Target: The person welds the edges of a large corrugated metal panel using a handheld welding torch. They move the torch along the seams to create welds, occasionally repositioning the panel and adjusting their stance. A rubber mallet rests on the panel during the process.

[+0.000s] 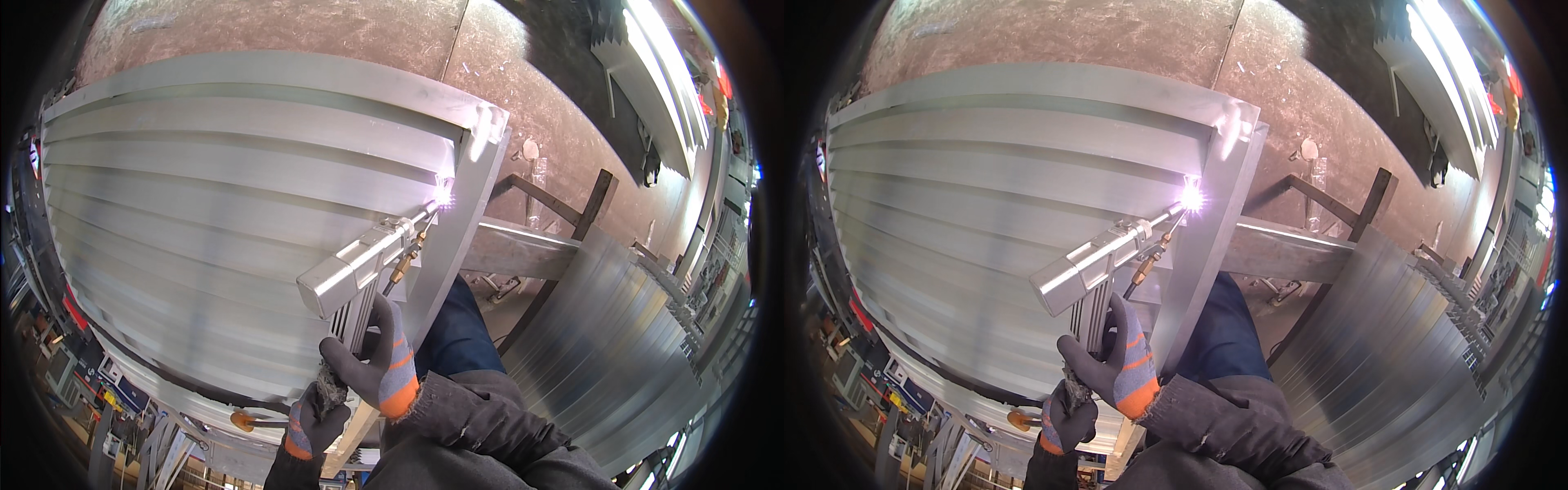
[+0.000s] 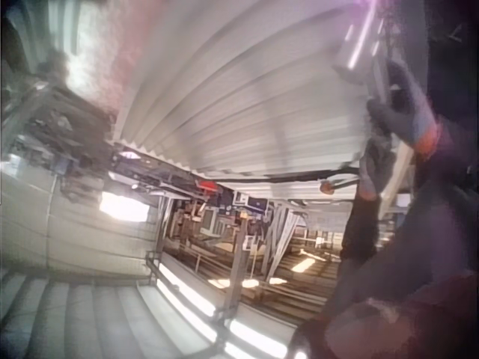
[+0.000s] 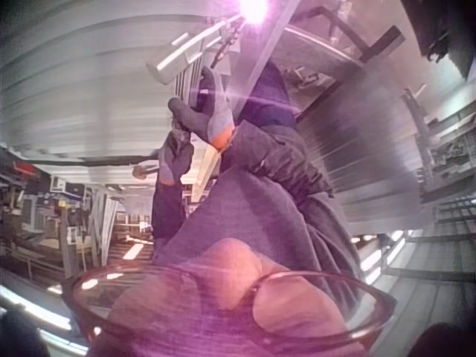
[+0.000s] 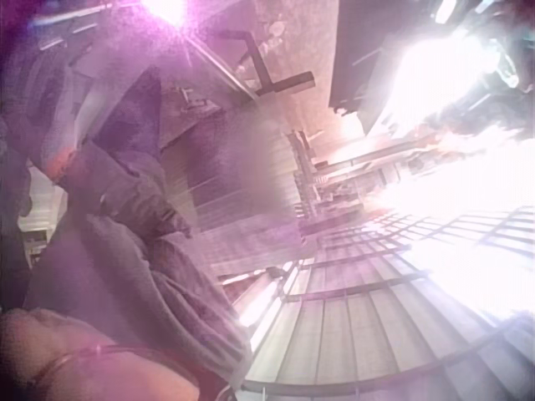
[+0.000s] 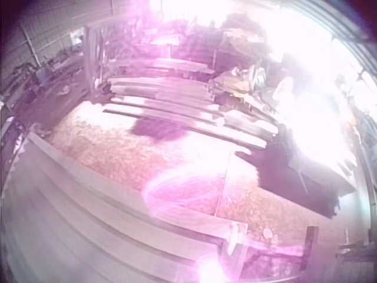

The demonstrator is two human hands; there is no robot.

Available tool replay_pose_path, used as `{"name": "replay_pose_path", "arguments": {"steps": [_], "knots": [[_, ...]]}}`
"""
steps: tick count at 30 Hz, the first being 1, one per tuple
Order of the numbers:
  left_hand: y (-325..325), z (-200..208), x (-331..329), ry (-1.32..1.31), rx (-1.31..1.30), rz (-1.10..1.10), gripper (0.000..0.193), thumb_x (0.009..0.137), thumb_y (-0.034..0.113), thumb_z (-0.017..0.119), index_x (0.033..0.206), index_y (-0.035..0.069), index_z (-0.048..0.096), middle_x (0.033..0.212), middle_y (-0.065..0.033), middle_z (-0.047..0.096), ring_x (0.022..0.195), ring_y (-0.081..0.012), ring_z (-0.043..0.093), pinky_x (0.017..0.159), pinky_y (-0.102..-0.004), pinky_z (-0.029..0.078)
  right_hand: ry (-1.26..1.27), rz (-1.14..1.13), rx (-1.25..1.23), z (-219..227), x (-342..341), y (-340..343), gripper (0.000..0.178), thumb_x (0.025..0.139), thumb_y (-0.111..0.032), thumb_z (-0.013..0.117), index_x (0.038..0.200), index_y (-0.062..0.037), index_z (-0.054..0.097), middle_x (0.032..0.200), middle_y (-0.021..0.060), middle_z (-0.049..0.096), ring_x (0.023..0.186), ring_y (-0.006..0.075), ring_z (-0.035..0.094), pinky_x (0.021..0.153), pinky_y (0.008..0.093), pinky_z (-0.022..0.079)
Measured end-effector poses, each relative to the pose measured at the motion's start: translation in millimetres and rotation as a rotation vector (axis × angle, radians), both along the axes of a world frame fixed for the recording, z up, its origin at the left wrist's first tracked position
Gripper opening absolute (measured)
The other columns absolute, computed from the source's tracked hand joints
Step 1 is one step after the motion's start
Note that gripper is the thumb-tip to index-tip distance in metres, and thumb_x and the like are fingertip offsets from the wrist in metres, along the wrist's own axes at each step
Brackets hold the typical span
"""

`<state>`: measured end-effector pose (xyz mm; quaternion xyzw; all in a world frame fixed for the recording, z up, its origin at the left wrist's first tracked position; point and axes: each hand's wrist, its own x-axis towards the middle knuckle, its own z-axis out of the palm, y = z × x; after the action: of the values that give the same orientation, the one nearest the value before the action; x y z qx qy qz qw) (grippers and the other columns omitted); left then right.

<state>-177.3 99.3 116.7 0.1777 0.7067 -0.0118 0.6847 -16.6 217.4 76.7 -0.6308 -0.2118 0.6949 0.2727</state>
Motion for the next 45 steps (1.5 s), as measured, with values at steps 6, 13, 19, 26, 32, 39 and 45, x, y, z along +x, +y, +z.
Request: {"name": "replay_pose_path", "arguments": {"steps": [6,13,19,26,32,39,45], "knots": [[-5,0,-3,-0.039,0.016,0.042,0.046,0.081,0.015,0.074,0.123,0.000,0.061,0.105,-0.0142,0.073,0.095,-0.0264,0.071,0.083,-0.0373,0.055,0.001,0.009,-0.019,2,-1,-4,0.074,0.084,-0.021,0.079,0.140,0.0049,0.039,0.105,0.0141,0.062,0.087,0.0181,0.066,0.070,0.0328,0.060],[-10,2,-6,-0.040,0.041,-0.011,0.045,0.082,0.014,0.074,0.122,0.001,0.062,0.105,-0.0130,0.073,0.094,-0.0244,0.070,0.082,-0.0365,0.055,-0.014,0.017,0.000,3,-3,-11,0.074,0.084,-0.020,0.079,0.140,0.0034,0.038,0.108,0.0141,0.060,0.089,0.0185,0.064,0.071,0.0340,0.060],[-9,6,-6,-0.046,0.036,0.017,0.044,0.081,0.013,0.073,0.121,0.000,0.062,0.102,-0.0124,0.073,0.092,-0.0233,0.070,0.081,-0.0358,0.055,-0.002,0.017,0.008,4,-4,-16,0.078,0.084,-0.020,0.079,0.144,0.0028,0.036,0.109,0.0149,0.060,0.089,0.0192,0.065,0.072,0.0347,0.060],[-6,11,-6,-0.012,0.025,-0.065,0.044,0.080,0.014,0.072,0.121,0.001,0.063,0.101,-0.0118,0.073,0.091,-0.0232,0.070,0.081,-0.0359,0.055,-0.033,0.049,0.022,8,-5,-20,0.078,0.085,-0.020,0.080,0.143,0.0044,0.035,0.107,0.0147,0.060,0.086,0.0192,0.068,0.071,0.0337,0.061],[-3,16,-4,0.014,-0.014,-0.074,0.043,0.080,0.014,0.072,0.120,0.001,0.064,0.100,-0.0123,0.073,0.092,-0.0232,0.070,0.082,-0.0360,0.054,-0.021,0.041,0.022,10,-5,-22,0.076,0.085,-0.020,0.080,0.142,0.0047,0.036,0.108,0.0146,0.060,0.085,0.0188,0.068,0.072,0.0333,0.061],[-7,26,-8,-0.027,-0.014,0.041,0.039,0.081,0.010,0.070,0.118,0.003,0.061,0.084,-0.0055,0.067,0.071,-0.0143,0.066,0.061,-0.0315,0.052,0.118,-0.002,-0.050,17,-5,-26,0.085,0.083,-0.019,0.082,0.147,0.0045,0.031,0.107,0.0127,0.060,0.090,0.0168,0.065,0.074,0.0323,0.059],[-4,37,6,0.014,0.001,0.309,0.025,0.079,0.005,0.068,0.102,0.004,0.057,0.070,-0.0010,0.059,0.054,-0.0102,0.057,0.046,-0.0279,0.044,0.131,0.067,0.084,25,-4,-16,0.094,0.080,-0.022,0.086,0.149,0.0057,0.029,0.109,0.0139,0.059,0.092,0.0177,0.063,0.077,0.0330,0.055]]}}
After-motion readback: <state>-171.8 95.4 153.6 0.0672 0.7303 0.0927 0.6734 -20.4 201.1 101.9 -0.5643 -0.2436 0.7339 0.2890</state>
